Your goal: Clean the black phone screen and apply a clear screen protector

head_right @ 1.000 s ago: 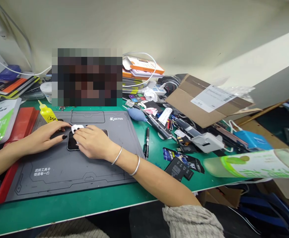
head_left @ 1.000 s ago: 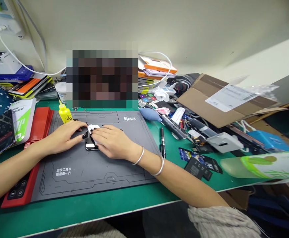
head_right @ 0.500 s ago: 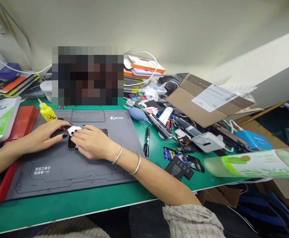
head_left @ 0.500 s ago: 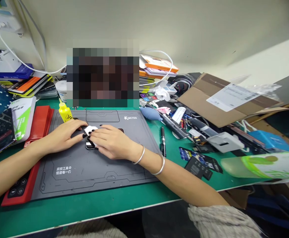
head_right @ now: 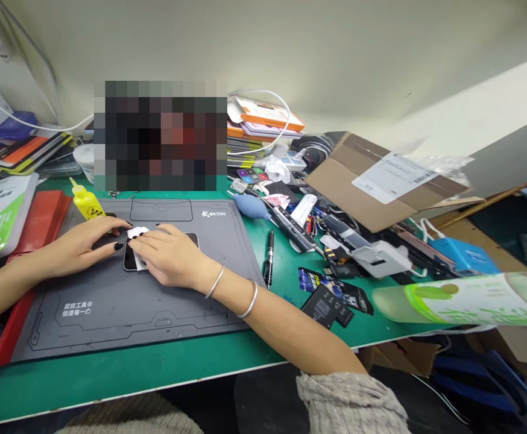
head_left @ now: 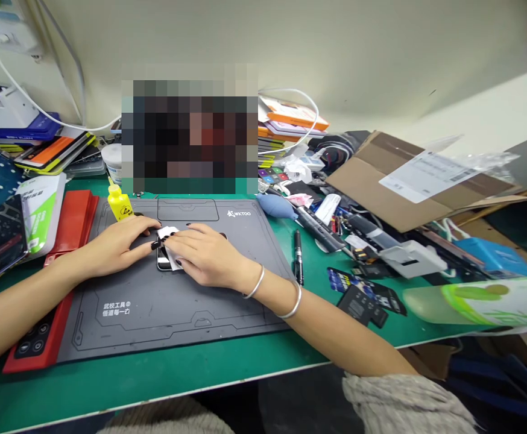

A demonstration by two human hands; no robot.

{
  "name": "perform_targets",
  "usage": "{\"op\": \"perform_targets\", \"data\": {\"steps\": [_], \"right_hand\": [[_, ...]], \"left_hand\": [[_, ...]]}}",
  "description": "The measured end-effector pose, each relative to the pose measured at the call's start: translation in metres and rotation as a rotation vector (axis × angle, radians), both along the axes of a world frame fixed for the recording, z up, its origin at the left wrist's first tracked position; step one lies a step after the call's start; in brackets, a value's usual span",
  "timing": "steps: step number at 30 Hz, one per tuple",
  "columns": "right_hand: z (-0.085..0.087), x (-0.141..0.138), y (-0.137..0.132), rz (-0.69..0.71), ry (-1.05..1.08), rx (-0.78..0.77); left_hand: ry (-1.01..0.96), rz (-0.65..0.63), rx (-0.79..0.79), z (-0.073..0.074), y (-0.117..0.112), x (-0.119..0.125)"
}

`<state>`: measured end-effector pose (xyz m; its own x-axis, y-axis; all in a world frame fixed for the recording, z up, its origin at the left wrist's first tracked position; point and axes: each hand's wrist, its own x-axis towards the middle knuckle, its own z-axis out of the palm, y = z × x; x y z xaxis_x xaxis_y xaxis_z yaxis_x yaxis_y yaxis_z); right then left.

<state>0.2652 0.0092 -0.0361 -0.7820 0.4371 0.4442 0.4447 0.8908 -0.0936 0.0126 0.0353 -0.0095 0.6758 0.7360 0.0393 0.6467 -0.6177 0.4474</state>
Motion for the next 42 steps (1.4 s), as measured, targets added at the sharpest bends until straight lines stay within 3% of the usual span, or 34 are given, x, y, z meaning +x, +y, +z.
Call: {"op": "perform_targets", "data": {"steps": [3,10,17,23,30,34,36,42], "right_hand": [[0.001,0.003,0.000,-0.032,0.019,0.008],[-0.003,0.001,0.001,0.166,0.015,0.007],[-0.002,0.005,0.002,-0.016,0.055,0.037],[0.002,0.002,0.000,0.216,-0.010,0.022],[0.005,0.003,-0.001,0.020,-0.077,-0.021],[0.007,0.003,-0.002,0.170,-0.095,-0.029],[0.006,0.000,-0.003,0.181,-0.117,-0.029],[0.004,0.001,-0.002,-0.036,-0.092,-0.001]], "left_hand": [[0.014,0.013,0.000,-0.001,0.000,-0.001],[-0.003,-0.001,0.003,-0.001,0.000,-0.001],[0.009,0.009,-0.002,0.000,0.000,-0.001],[-0.003,0.001,0.009,-0.001,0.000,-0.002],[0.006,0.005,-0.001,0.000,0.000,-0.001],[-0.004,0.002,0.003,0.000,0.000,-0.001],[-0.014,-0.004,0.011,0.000,0.001,0.000],[0.005,0.002,0.003,-0.001,0.001,-0.001]]}}
